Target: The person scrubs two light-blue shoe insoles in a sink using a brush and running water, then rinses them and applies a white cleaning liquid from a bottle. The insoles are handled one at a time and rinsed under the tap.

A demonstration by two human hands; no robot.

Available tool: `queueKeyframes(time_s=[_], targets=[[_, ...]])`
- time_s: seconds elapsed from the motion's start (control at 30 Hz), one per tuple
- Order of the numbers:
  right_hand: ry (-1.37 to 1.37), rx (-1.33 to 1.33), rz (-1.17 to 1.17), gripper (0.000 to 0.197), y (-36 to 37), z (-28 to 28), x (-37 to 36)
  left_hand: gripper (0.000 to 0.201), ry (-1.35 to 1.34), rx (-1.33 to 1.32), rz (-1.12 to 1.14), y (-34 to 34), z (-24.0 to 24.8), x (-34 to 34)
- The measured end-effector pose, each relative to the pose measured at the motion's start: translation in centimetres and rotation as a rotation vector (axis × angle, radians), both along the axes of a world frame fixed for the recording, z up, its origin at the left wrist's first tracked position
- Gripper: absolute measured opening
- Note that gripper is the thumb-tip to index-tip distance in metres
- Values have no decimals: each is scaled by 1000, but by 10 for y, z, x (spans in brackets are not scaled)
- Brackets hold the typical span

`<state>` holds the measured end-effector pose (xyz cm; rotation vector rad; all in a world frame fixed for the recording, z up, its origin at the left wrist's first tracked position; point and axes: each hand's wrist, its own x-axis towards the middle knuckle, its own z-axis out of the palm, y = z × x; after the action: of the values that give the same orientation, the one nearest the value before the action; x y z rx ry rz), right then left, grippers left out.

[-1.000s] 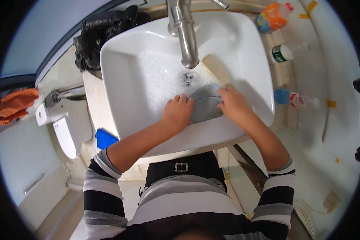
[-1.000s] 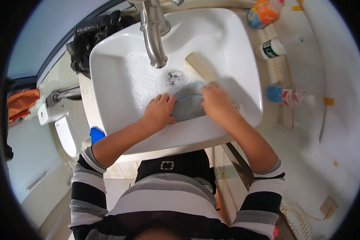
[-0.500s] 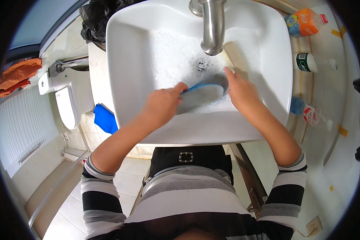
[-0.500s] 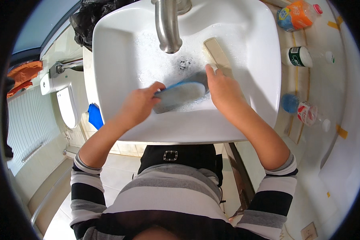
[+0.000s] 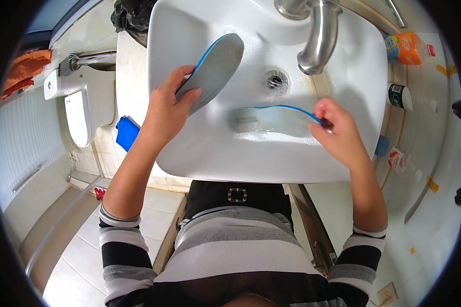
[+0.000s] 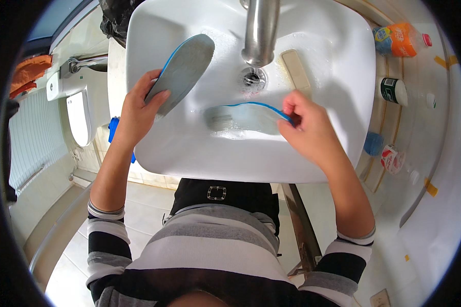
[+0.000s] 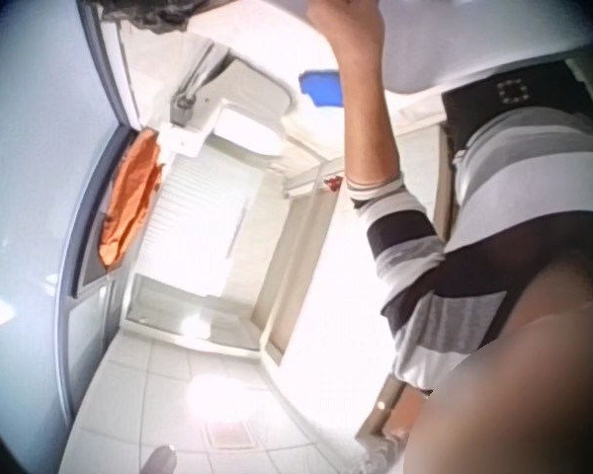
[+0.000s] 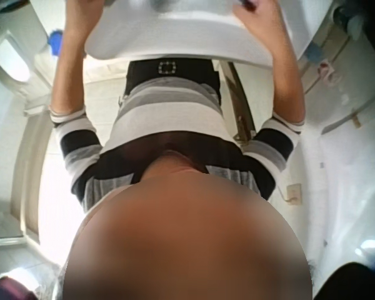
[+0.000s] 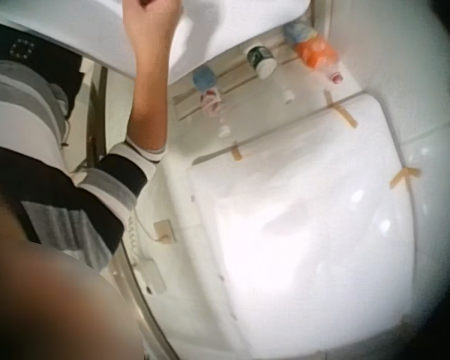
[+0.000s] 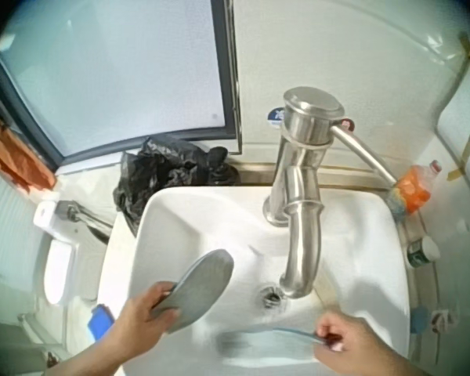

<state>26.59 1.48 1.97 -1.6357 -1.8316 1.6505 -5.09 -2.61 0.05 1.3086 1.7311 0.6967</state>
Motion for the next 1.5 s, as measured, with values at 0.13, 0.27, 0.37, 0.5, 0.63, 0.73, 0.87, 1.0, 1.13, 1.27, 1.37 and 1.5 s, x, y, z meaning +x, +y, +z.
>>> queueKeyframes(time_s=[0.13, 0.27, 0.37, 0.5, 0.63, 0.73, 0.87, 1.0, 1.13, 1.27, 1.37, 1.5], targets=[[95, 115, -198, 24, -12, 52, 0, 35, 23, 33, -2, 1, -5, -1], [79, 318, -246, 27, -18, 82, 0, 35, -35, 34, 8, 3, -5, 3], [107, 378, -223, 27, -16, 91, 1, 33, -81, 55, 7, 4, -4, 7], [143, 373, -222, 26, -18, 93, -1, 31, -146, 21, -14, 4, -1, 10], [182, 202, -222, 22, -22, 90, -8, 27, -243, -18, -30, -1, -2, 10], [206, 34, -101, 21, -22, 80, -13, 25, -337, -125, -108, -4, -5, 2], [314, -87, 77, 19, -23, 56, -17, 27, -688, -302, -341, -13, -3, -2], [396, -285, -51, 17, -32, 33, -12, 32, -740, -285, -597, -10, -5, 8], [679, -446, -226, 21, -35, 10, -6, 44, -618, -547, -596, -3, -4, 17], [915, -629, -484, 26, -37, -7, -4, 51, -623, -533, -516, -6, -7, 29], [938, -621, -565, 28, -37, -15, -5, 50, -632, -499, -546, -5, -13, 32], [796, -607, -669, 24, -30, -17, -3, 46, -597, -410, -497, -4, -19, 32]])
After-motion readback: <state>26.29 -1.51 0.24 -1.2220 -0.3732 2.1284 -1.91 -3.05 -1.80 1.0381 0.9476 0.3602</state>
